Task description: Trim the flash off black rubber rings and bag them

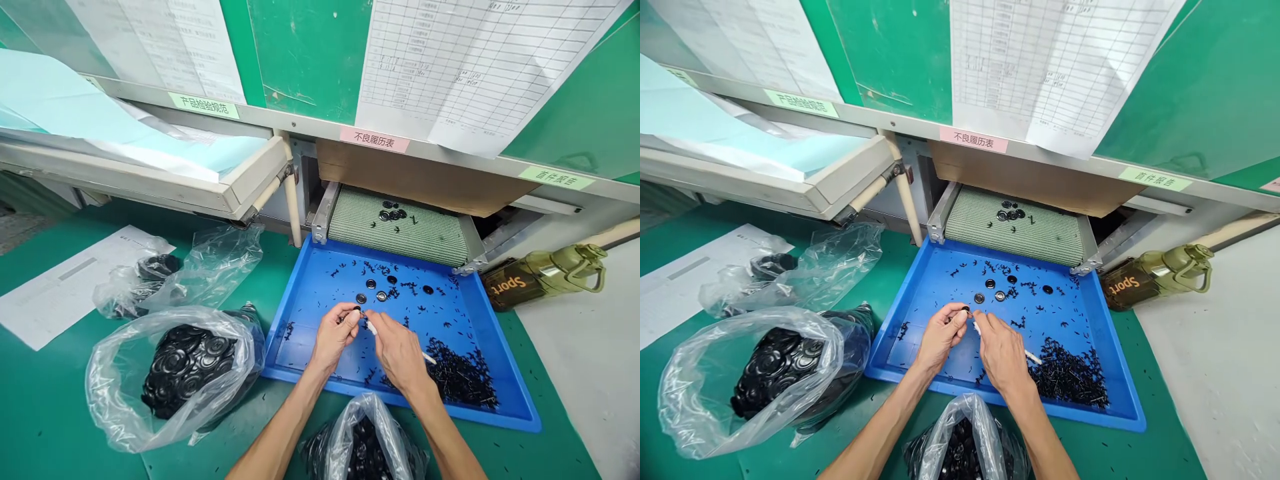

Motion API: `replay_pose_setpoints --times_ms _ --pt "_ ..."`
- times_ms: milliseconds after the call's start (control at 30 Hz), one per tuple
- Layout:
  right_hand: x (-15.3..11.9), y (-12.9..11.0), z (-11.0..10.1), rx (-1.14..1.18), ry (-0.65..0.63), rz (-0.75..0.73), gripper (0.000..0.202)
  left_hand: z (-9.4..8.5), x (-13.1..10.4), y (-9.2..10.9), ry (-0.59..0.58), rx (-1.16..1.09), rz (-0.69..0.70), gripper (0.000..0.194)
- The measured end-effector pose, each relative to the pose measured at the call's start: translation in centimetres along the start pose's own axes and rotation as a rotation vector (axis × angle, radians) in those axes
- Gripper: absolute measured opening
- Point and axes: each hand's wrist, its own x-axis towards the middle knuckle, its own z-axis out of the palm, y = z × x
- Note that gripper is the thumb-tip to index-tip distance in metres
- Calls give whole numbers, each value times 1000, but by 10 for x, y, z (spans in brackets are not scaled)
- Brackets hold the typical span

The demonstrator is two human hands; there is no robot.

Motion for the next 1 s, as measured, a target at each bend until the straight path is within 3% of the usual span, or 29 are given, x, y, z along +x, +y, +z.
replay_pose_setpoints --times_ms 233,433,533,633,733,833,900,1000 --pt "-1 8 -3 -135 48 -71 42 0 -2 -3 -67 183 55 40" --pt "-3 2 -4 -82 77 -24 36 1 -4 -1 -93 378 208 30" --pt "-4 -3 -3 101 54 49 33 0 -5 1 -117 443 250 29" --pt "-2 -1 2 446 -24 135 30 0 -4 0 -127 494 294 29" --pt "2 11 10 649 -71 244 29 0 -3 -5 -148 462 229 31" --pt "3 29 19 478 -15 375 29 -1 -1 -10 -159 396 122 36" --pt "-1 39 22 380 7 365 31 -1 1 -11 -142 362 86 39" --pt "-8 45 19 440 50 286 32 -1 1 -10 -160 365 55 41"
